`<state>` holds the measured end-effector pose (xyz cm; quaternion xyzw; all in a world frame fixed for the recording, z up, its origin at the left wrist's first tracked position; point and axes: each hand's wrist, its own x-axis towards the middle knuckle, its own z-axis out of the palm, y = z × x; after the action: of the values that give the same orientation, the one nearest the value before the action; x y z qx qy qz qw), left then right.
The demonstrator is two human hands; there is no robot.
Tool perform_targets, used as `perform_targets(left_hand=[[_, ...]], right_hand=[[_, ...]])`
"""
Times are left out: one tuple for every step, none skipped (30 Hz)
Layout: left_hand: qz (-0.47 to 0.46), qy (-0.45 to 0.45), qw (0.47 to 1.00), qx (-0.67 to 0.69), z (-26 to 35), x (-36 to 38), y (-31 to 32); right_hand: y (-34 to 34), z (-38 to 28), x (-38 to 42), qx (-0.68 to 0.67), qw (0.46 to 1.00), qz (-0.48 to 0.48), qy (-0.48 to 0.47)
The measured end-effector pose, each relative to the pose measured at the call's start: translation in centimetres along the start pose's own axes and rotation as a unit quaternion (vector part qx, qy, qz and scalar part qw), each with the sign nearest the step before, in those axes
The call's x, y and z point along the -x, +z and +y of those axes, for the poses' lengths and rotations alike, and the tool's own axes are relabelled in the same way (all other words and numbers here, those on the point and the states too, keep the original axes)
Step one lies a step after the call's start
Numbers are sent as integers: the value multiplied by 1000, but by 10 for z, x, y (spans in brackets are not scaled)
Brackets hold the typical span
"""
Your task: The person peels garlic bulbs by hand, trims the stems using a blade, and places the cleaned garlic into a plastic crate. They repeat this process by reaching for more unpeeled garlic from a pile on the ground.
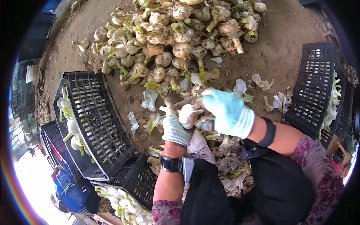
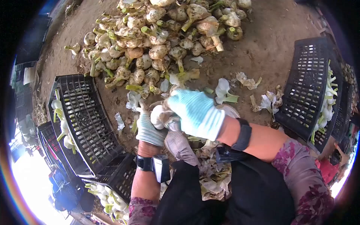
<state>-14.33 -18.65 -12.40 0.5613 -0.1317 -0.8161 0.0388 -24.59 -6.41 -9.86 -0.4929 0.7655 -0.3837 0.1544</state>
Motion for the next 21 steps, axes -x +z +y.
perform_targets(left_hand=[[-11, -7, 1000, -12, -2, -3, -1], [17, 18, 999, -37, -4, -9, -4], [46, 43, 996, -60, -8, -16, -10], [74, 69, 991, -82, -8, -18, -9], [32, 58, 989, -129, -6, -14, -8], [109, 86, 982, -125, -3, -11, 10], [110, 64, 984, -123, 1, -15, 7], [112, 41, 985, -123, 4, -21, 3], [48, 55, 991, -108, 1, -22, -1], [-15, 68, 993, -92, -4, -20, -2], [-113, 50, 987, -99, -7, -16, -1], [-142, 27, 983, -117, -6, -1, 16], [-208, 42, 962, -170, -13, 0, 15], [-271, 57, 935, -220, -17, 0, 12], [-267, 130, 909, -294, -9, 8, 19], [-251, 201, 874, -365, -2, 15, 25], [-186, 274, 853, -404, 4, 14, 31], [-121, 342, 822, -438, 11, 11, 35], [-16, 407, 733, -545, 22, 3, 31], [90, 459, 620, -630, 34, -6, 25], [143, 434, 562, -689, 39, -15, 24]], right_hand=[[5, 1, -1, -6, 999, 35, -6], [4, 1, 0, -24, 1000, 2, -12], [2, -1, 1, -44, 998, -33, -20], [0, -3, 2, -63, 995, -67, -29], [3, -7, 11, -180, 975, -95, -86], [-9, -28, 12, -176, 963, -169, -116], [-8, -24, 10, -219, 964, -103, -108], [-7, -18, 8, -262, 959, -35, -98], [-8, -3, 6, -221, 973, -33, -62], [-10, 12, 4, -178, 983, -35, -26], [-12, 27, 1, -136, 990, -39, 9], [-10, 37, 6, -97, 993, -68, 8], [-10, 45, 9, -57, 994, -98, 5], [-9, 51, 9, -395, 890, -135, 187], [-9, 54, 7, -654, 658, -44, 371], [-33, 56, 13, -575, 750, -24, 327], [-56, 59, 20, -478, 829, 3, 290], [-92, 49, 22, -330, 893, 58, 299], [-108, 72, 44, -346, 882, 166, 274], [-130, 95, 70, -384, 845, 270, 257], [-153, 118, 97, -409, 803, 368, 226]])
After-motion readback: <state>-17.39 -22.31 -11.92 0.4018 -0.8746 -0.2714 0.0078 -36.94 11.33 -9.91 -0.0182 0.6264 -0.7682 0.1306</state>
